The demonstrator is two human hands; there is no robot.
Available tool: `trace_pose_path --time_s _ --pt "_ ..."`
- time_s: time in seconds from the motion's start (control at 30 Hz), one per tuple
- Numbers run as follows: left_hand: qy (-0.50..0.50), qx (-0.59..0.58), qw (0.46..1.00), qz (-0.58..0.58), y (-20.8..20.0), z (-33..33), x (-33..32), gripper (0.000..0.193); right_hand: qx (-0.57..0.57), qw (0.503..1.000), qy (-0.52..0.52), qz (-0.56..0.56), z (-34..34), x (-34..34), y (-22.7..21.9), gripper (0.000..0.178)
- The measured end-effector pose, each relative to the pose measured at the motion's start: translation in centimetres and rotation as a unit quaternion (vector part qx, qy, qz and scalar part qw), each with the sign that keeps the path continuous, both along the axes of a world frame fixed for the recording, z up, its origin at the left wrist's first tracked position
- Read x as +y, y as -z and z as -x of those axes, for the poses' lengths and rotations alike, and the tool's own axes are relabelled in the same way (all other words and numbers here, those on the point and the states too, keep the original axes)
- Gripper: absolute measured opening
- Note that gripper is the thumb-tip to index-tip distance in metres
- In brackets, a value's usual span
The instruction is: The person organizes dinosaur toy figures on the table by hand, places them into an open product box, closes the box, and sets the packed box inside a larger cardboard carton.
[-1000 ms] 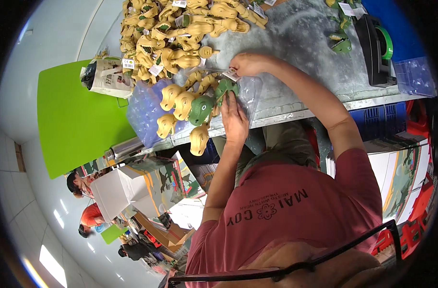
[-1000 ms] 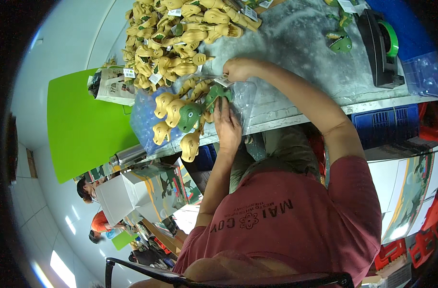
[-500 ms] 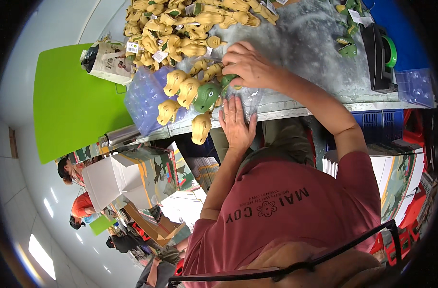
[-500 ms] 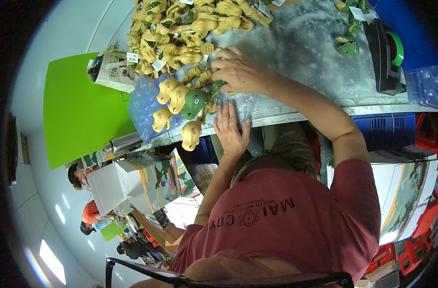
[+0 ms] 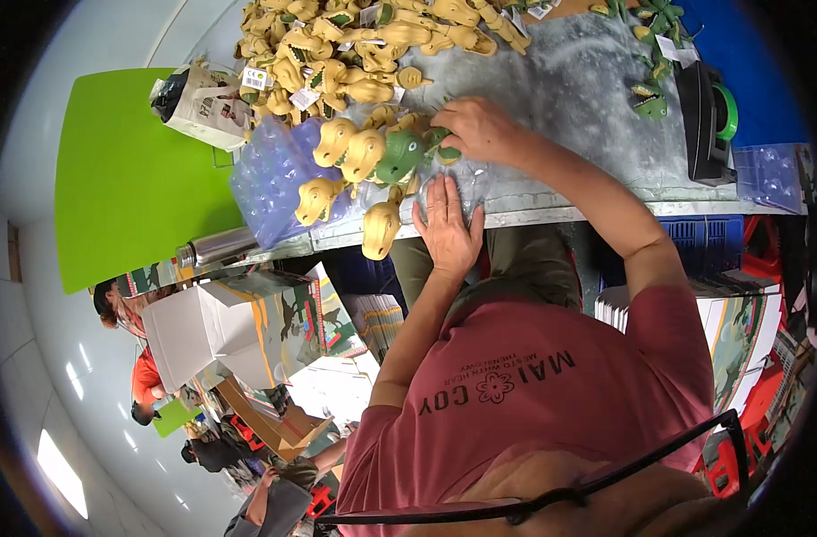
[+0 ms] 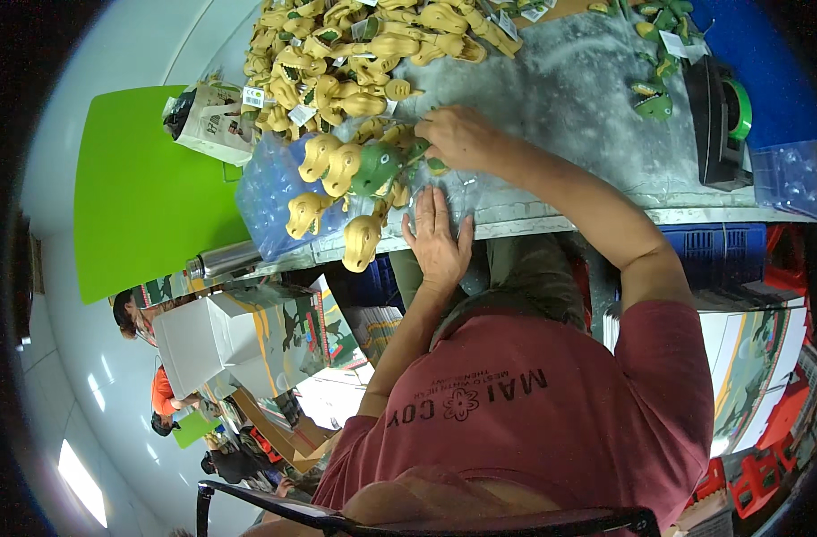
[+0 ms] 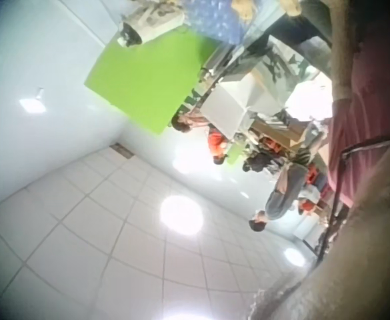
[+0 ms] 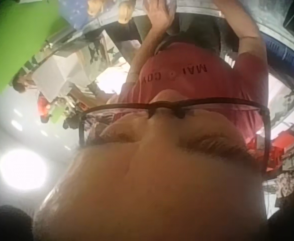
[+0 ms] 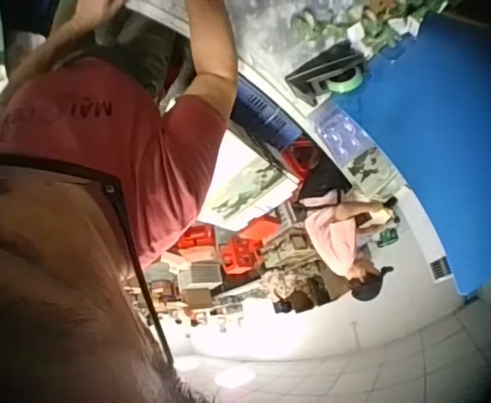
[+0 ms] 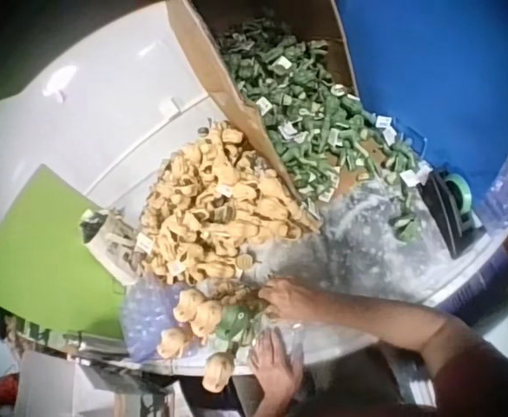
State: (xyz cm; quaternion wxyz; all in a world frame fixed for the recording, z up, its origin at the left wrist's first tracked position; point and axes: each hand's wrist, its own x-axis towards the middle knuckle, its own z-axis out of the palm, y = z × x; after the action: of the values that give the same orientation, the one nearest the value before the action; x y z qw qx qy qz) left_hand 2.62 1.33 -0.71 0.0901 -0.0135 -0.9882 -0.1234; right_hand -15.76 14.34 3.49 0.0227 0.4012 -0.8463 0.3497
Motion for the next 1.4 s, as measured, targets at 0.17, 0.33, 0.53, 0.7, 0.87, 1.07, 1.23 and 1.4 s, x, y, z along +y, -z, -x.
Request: trace_pose_path --time_s 0.17,0.33,0.53,0.7,0.87,1.07,1.23,1.4 --pt "-0.003 0.009 1.0 0.003 0.1 -0.2 0.0 0.073 0.073 0.997 0.005 0.021 -0.7 -0.2 0.0 0.031" --pt "0.0 0.018 1.0 -0.003 -0.1 -0.2 0.4 0.072 0.013 1.0 0.004 0.01 -0.1 0.5 -0.6 0.036" --pt "-0.033 -0.008 0.999 -0.003 -0.3 0.8 1.7 0.072 0.0 0.999 0.008 0.034 -1.3 1.4 -2.5 0.053" --pt "-0.039 -0.012 0.999 -0.019 -0.2 2.1 2.8 0.077 0.007 0.995 0.074 0.073 -1.4 4.5 -1.5 0.056" --pt "-0.046 -0.022 0.998 -0.044 -1.1 3.1 3.7 0.082 0.029 0.992 0.101 0.07 -2.4 5.6 -2.8 0.057" --pt "0.018 0.025 0.997 -0.065 -2.7 4.3 3.1 0.082 0.008 0.99 0.069 0.122 -3.7 2.0 -6.1 0.059" --pt "0.071 -0.003 0.997 -0.036 -2.0 6.1 2.0 0.083 0.004 0.987 0.017 0.162 -3.9 -2.7 -6.9 0.07" --pt "0.073 0.072 0.994 -0.031 -1.2 6.7 2.3 0.077 -0.054 0.985 0.003 0.165 -3.0 -1.9 -7.8 0.056"
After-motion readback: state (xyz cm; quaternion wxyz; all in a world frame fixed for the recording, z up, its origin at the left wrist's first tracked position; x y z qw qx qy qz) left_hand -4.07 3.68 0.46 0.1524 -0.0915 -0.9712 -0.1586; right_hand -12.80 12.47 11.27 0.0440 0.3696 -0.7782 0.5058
